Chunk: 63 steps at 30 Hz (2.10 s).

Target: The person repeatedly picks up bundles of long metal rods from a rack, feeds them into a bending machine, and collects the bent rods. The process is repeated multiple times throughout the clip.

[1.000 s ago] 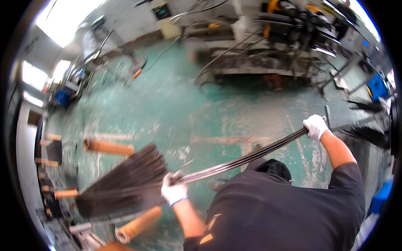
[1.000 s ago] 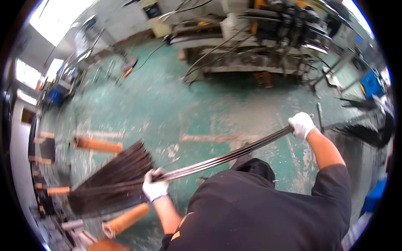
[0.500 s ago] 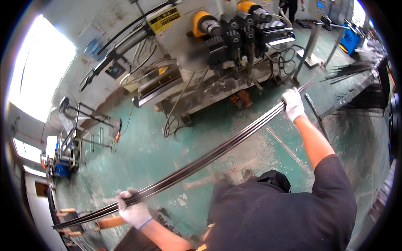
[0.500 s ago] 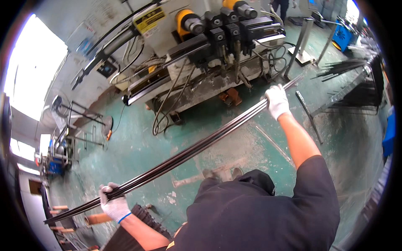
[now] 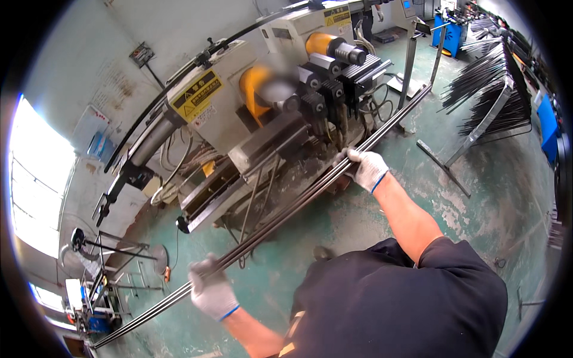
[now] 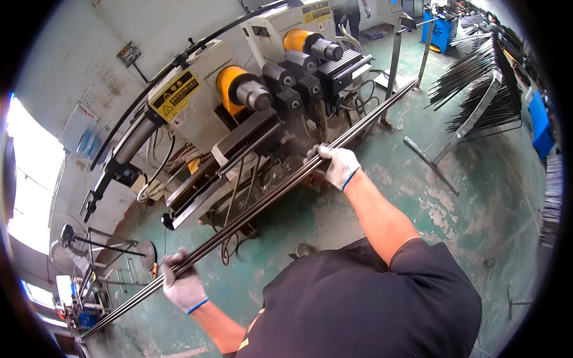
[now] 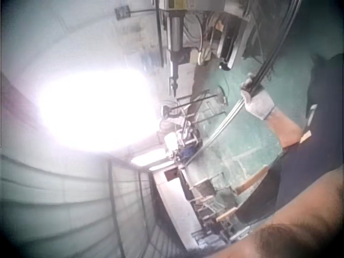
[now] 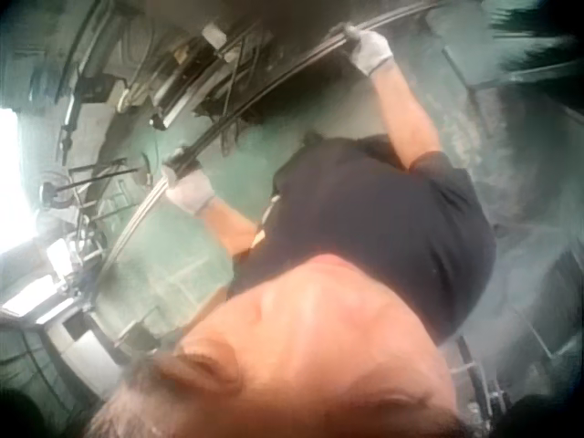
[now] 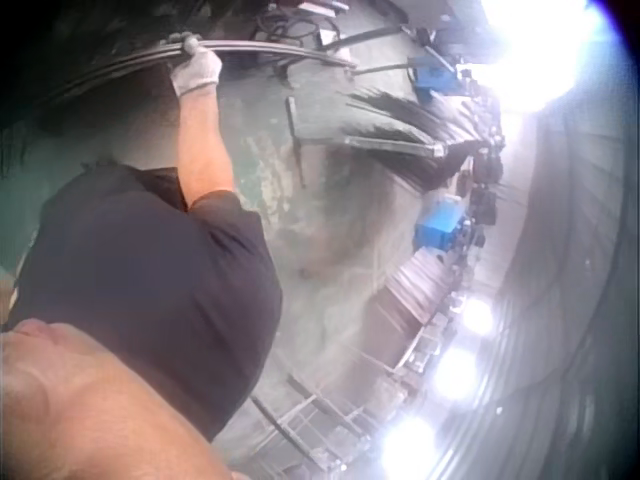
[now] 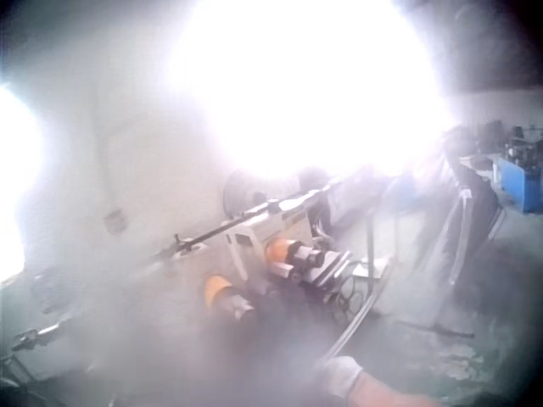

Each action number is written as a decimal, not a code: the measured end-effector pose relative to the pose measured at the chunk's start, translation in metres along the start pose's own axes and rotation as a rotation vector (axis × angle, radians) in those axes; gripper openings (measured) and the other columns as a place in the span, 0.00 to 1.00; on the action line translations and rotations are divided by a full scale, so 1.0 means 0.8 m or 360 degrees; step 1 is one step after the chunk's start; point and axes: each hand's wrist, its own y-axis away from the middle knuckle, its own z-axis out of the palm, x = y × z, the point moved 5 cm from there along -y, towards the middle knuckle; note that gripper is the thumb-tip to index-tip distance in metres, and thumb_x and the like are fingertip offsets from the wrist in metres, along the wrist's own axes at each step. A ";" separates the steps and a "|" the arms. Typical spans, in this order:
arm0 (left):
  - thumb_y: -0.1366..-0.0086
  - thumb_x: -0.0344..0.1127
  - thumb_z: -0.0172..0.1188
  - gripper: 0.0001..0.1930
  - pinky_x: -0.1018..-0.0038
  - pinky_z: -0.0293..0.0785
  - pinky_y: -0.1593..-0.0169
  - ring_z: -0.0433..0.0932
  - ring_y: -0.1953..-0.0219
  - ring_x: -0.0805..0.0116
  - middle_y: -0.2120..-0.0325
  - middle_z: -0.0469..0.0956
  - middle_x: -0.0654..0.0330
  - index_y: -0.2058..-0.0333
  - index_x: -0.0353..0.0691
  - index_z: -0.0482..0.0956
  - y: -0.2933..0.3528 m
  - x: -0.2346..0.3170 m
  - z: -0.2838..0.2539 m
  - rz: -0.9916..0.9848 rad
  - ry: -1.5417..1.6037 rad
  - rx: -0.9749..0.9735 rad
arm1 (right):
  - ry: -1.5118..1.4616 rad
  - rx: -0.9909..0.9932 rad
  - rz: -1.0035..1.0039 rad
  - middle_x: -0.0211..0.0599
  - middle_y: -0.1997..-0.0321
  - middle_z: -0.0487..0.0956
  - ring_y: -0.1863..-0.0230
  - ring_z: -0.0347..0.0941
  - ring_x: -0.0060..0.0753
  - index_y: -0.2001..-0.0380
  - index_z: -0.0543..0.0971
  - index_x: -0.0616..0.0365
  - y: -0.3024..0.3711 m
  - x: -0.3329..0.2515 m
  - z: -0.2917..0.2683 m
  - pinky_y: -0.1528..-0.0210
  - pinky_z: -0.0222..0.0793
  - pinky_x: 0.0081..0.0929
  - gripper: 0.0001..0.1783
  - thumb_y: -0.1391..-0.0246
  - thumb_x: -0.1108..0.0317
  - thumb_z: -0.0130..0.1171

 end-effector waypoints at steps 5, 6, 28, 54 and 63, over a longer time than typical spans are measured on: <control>0.28 0.28 0.60 0.12 0.53 0.76 0.32 0.81 0.52 0.53 0.57 0.83 0.47 0.51 0.23 0.78 -0.124 0.096 -0.082 0.0119 0.0014 -0.0010 | 0.0179 0.0155 -0.0349 0.46 0.61 0.84 0.58 0.84 0.51 0.59 0.81 0.63 -0.091 -0.087 0.012 0.50 0.85 0.51 0.07 0.29 0.70 0.59; 0.28 0.27 0.59 0.14 0.54 0.75 0.31 0.82 0.51 0.53 0.56 0.83 0.47 0.49 0.23 0.77 -0.140 0.091 -0.092 0.0081 -0.0036 -0.0065 | 0.0147 0.0224 -0.0398 0.45 0.61 0.84 0.59 0.84 0.49 0.59 0.81 0.63 -0.107 -0.099 0.014 0.52 0.85 0.50 0.07 0.29 0.70 0.60; 0.22 0.43 0.59 0.13 0.62 0.83 0.46 0.85 0.59 0.62 0.63 0.85 0.60 0.55 0.39 0.82 -0.291 -0.156 -0.025 -0.0268 -0.0340 0.0732 | 0.0068 0.0502 -0.0672 0.38 0.51 0.85 0.49 0.77 0.35 0.48 0.83 0.62 -0.371 -0.201 -0.009 0.45 0.72 0.40 0.21 0.42 0.62 0.71; 0.24 0.33 0.58 0.15 0.51 0.74 0.30 0.80 0.39 0.51 0.43 0.82 0.51 0.44 0.33 0.81 -0.348 -0.303 0.007 -0.0375 -0.0321 0.0343 | 0.0798 0.0926 -0.0514 0.45 0.57 0.86 0.59 0.82 0.40 0.55 0.84 0.62 -0.407 -0.189 0.015 0.57 0.74 0.39 0.18 0.30 0.57 0.55; 0.21 0.43 0.54 0.18 0.51 0.75 0.35 0.81 0.46 0.50 0.50 0.84 0.51 0.48 0.33 0.81 -0.385 -0.206 -0.092 -0.0141 0.0013 0.0313 | 0.0556 0.1000 -0.0611 0.40 0.67 0.83 0.70 0.78 0.38 0.64 0.87 0.65 -0.423 -0.205 -0.003 0.68 0.71 0.41 0.23 0.43 0.51 0.68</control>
